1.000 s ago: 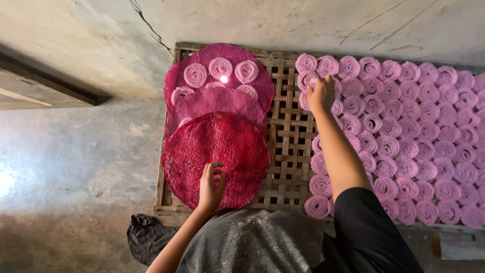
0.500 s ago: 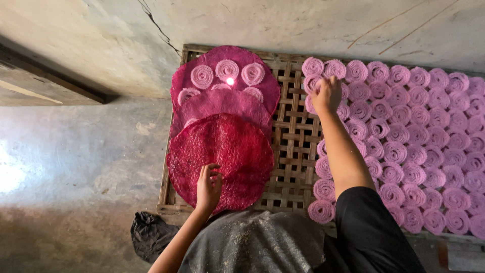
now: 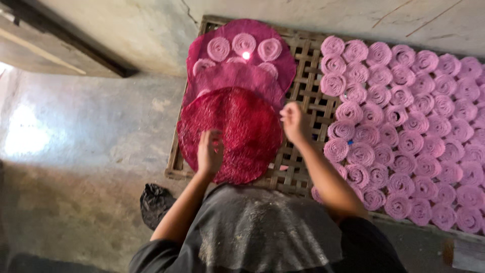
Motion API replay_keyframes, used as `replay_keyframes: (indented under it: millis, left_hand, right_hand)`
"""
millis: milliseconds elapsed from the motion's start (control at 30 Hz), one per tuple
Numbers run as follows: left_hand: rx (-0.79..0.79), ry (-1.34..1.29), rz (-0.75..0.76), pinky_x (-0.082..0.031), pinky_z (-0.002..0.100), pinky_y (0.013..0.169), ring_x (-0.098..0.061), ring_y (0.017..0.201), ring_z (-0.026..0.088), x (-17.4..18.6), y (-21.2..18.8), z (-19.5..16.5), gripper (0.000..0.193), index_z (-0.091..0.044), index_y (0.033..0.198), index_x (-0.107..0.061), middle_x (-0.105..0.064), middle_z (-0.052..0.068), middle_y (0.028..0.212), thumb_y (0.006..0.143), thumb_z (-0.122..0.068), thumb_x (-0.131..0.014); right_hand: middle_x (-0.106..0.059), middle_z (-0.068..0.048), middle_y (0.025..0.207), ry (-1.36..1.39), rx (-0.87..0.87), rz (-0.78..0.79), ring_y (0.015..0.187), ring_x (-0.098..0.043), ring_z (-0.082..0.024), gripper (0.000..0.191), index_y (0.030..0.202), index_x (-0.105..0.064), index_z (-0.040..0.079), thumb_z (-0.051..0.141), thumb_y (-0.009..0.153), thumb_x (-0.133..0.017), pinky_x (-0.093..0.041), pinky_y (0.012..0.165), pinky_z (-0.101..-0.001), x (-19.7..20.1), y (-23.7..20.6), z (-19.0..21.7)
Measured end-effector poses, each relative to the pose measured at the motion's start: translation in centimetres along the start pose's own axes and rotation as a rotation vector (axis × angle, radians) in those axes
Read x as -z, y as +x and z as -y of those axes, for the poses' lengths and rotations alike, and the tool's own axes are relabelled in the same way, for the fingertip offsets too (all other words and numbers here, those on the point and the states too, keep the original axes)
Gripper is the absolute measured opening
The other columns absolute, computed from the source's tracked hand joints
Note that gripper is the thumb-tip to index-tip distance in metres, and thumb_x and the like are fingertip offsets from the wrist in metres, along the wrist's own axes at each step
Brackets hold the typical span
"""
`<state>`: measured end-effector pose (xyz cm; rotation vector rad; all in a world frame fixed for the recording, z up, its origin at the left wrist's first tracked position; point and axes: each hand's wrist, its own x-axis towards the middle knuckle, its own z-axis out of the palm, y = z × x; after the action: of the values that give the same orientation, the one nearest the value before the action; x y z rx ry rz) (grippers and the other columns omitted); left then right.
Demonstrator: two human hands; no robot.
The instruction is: The person picks up small pink coiled rosettes from a bamboo tray and presses them in rows onto round pink fabric discs, then stacks the filled discs and moves trays of finished rosettes around the workspace.
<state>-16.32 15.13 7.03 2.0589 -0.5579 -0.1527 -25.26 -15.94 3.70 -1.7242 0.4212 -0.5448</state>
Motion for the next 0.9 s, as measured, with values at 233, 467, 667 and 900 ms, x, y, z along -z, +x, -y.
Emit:
replay_keyframes:
  millis: [233, 467, 667, 900]
  left_hand:
    - [-0.017, 0.396, -0.213, -0.039, 0.054, 0.107, -0.044, 0.130, 0.044, 1.8, 5.8, 4.3, 0.060, -0.008, 0.136, -0.053, -0.047, 0.019, 0.143, 0.081, -0.015, -0.075]
    - [0.049, 0.342, -0.124, -0.037, 0.052, 0.111, -0.047, 0.133, 0.034, -0.3, 10.0, 0.7, 0.046, -0.015, 0.133, -0.059, -0.054, 0.010, 0.140, 0.090, -0.021, -0.073]
    - [-0.307, 0.419, 0.036, -0.038, 0.052, 0.103, -0.050, 0.125, 0.034, -5.5, 12.2, -2.3, 0.040, -0.015, 0.122, -0.067, -0.059, 0.009, 0.132, 0.083, -0.024, -0.072]
    - [-0.183, 0.706, 0.233, -0.046, 0.044, 0.104, -0.054, 0.120, 0.034, -7.8, 14.5, -2.3, 0.035, -0.004, 0.126, -0.063, -0.058, 0.015, 0.124, 0.092, -0.016, -0.064]
  right_hand:
    - [-0.065, -0.017, 0.094, -0.665, 0.077, 0.135, 0.074, -0.066, -0.027, 0.029, 0.097, -0.064, 0.000, 0.018, 0.085, -0.083, -0.054, 0.065, -0.0397, -0.1, -2.6, 2.1]
    - [-0.065, -0.009, 0.100, -0.642, 0.136, -0.411, 0.093, -0.061, -0.021, 0.017, 0.108, -0.058, 0.004, 0.012, 0.107, -0.072, -0.051, 0.087, -0.0362, 9.1, -7.6, 0.8]
    - [-0.061, -0.010, 0.105, -0.290, 0.090, -1.019, 0.091, -0.060, -0.019, 0.022, 0.115, -0.057, 0.000, -0.007, 0.099, -0.070, -0.054, 0.082, -0.0303, 36.4, -14.8, 1.5]
    - [-0.056, -0.007, 0.114, -1.740, 0.087, -1.445, 0.099, -0.065, -0.026, 0.052, 0.126, -0.052, 0.012, 0.047, 0.098, -0.080, -0.056, 0.084, -0.0384, 38.4, -21.5, 1.1]
